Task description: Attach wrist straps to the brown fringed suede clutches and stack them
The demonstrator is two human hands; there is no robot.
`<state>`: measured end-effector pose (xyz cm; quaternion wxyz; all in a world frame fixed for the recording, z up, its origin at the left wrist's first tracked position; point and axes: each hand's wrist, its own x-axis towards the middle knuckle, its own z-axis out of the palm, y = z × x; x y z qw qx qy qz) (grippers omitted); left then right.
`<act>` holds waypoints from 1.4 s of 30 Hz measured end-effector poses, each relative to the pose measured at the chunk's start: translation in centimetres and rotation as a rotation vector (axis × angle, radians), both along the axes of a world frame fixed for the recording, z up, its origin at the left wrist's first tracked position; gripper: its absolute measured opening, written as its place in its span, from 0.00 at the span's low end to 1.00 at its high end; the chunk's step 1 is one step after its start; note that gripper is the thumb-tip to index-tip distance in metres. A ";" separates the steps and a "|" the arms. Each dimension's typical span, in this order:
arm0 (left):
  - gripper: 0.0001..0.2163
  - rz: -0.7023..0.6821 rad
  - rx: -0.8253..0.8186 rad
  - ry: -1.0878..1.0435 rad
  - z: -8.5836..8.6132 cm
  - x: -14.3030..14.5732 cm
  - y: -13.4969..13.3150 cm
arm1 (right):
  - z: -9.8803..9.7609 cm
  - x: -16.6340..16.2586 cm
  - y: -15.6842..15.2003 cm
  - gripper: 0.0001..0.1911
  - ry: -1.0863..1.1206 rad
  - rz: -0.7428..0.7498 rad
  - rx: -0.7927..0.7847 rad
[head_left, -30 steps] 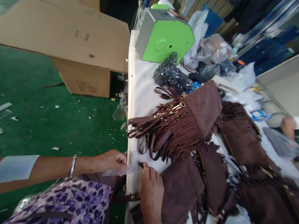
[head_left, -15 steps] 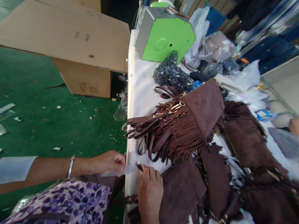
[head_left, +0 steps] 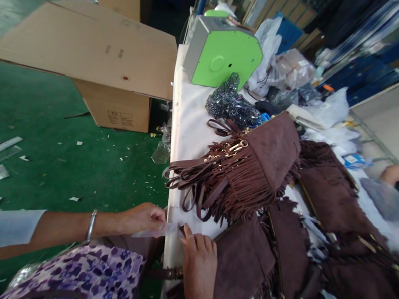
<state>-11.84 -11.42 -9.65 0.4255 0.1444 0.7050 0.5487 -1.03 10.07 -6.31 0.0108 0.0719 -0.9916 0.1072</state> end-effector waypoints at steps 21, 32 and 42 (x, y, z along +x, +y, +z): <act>0.21 -0.090 0.092 -0.176 0.2 0.4 1.5 | 1.6 0.6 0.6 0.08 -0.084 -0.112 -0.461; 0.19 -0.113 0.099 -0.179 0.2 0.3 1.4 | 0.2 1.0 0.4 0.13 0.047 -0.071 -0.279; 0.21 -0.124 0.112 -0.194 0.5 0.0 1.5 | 0.9 0.9 0.8 0.15 -0.040 -0.051 -0.402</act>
